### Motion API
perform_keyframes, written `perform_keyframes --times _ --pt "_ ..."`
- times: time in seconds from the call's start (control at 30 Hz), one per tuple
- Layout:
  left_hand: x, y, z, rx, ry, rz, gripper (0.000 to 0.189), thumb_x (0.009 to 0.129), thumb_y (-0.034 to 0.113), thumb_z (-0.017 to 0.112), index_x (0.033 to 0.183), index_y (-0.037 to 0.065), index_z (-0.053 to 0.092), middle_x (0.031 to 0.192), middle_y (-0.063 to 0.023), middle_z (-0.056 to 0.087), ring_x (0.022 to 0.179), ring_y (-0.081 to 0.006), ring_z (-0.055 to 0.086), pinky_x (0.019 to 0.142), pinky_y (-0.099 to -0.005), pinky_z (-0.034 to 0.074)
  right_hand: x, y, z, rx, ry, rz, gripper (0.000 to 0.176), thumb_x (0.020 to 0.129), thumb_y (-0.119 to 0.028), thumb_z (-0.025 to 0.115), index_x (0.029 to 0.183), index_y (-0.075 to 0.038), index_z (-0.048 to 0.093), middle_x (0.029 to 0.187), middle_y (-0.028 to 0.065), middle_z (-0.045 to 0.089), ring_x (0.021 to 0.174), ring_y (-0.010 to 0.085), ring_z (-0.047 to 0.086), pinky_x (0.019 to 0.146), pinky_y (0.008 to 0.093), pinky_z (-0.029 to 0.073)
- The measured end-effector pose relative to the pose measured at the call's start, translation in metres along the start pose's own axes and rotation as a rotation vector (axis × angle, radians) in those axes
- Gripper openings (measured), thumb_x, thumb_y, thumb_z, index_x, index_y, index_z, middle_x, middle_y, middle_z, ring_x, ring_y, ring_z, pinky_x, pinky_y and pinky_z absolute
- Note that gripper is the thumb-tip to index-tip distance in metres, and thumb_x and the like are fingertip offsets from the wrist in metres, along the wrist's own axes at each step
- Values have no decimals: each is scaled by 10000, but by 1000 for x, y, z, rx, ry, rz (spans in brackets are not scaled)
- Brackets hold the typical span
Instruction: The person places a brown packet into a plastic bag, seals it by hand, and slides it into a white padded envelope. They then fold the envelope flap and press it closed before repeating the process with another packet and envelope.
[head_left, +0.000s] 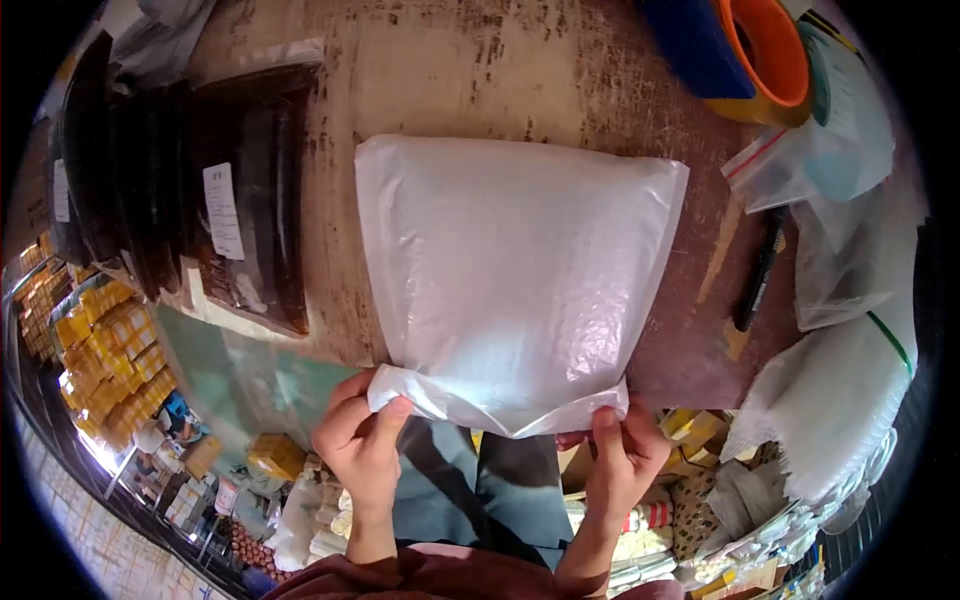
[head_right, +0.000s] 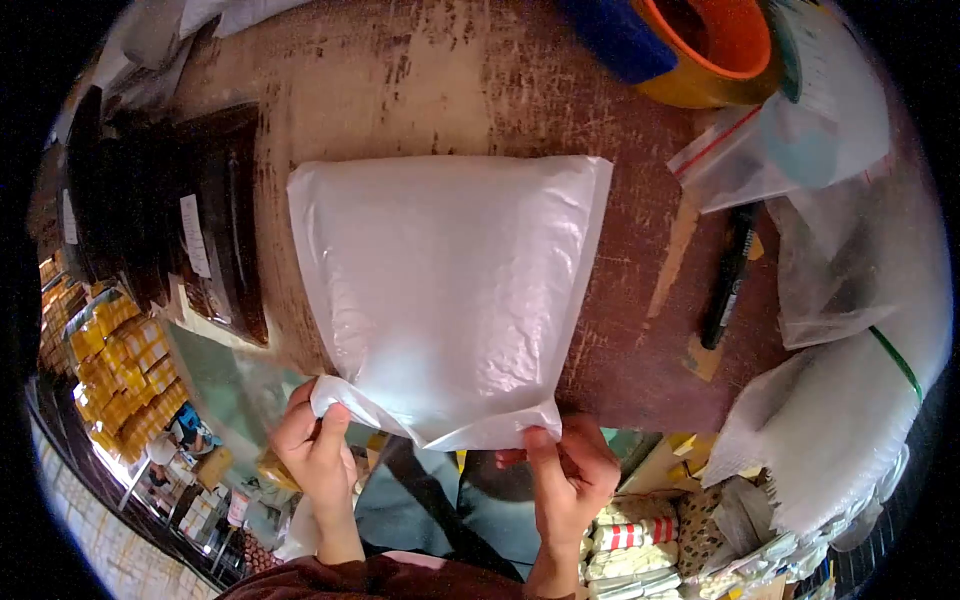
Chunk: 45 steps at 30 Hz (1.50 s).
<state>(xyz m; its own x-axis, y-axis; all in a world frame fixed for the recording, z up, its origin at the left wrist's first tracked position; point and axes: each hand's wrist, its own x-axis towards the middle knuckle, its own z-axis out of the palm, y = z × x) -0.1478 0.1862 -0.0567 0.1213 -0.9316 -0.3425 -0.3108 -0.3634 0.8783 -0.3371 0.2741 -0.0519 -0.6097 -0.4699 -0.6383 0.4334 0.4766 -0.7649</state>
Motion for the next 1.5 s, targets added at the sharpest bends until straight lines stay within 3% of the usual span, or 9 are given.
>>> perform_keyframes --times 0.1,0.2,0.3,0.77,0.87,0.97,1.07,1.37,1.5 --pt "3 -1 -4 155 -19 97 182 742 -2 780 879 -66 678 903 -80 689 767 -106 584 661 -227 446 -1 0 0 -4 14 -53 95 837 35 670 900 104 647 792 117 633 616 183 649 536 280 530" --pt "4 12 -3 26 -50 -119 206 740 -35 748 929 -54 669 899 -73 683 778 -103 591 678 -234 464 3 -9 0 33 -1 -84 213 799 68 691 1002 103 635 803 150 680 628 187 672 563 269 544" --pt "8 13 -3 -131 -74 -74 223 730 -111 671 948 -69 651 887 -80 655 811 -144 601 762 -256 472 9 -17 -6 -68 -80 -111 289 753 45 737 1028 78 657 804 129 694 634 157 664 584 246 529" --pt "11 2 -4 180 126 191 100 805 -51 660 905 -56 670 907 -131 617 834 -211 577 738 -291 463 28 -24 -17 -120 -72 -292 191 681 138 704 839 57 634 837 133 629 694 155 582 603 240 460" --pt "9 4 0 564 137 376 71 845 7 670 886 -50 662 879 -126 619 806 -220 586 671 -306 476 27 -24 -8 -358 23 -529 177 705 138 683 832 39 609 801 119 614 711 191 587 626 256 471" --pt "12 -5 0 808 175 798 78 904 15 606 904 -62 594 856 -137 614 707 -215 601 578 -303 498 19 -10 -7 -498 115 -706 145 761 91 665 822 -4 575 805 117 615 694 224 589 626 278 483" --pt "6 -16 10 225 118 632 137 949 8 524 836 -42 583 836 -149 607 784 -212 562 678 -354 475 13 2 -11 -563 112 -841 84 896 -17 573 916 23 502 859 133 526 673 175 525 592 269 461" --pt "15 -13 13 544 215 599 30 916 -39 540 912 -49 568 914 -139 588 809 -210 556 611 -296 456 18 3 8 -610 256 -699 99 833 36 621 905 31 552 864 148 568 736 234 552 664 288 460" --pt "22 -2 28 336 166 362 36 903 -51 569 934 -49 586 892 -94 584 783 -172 545 641 -253 431 22 1 15 -669 194 -574 39 929 12 540 956 35 525 914 77 530 763 107 489 680 194 390"
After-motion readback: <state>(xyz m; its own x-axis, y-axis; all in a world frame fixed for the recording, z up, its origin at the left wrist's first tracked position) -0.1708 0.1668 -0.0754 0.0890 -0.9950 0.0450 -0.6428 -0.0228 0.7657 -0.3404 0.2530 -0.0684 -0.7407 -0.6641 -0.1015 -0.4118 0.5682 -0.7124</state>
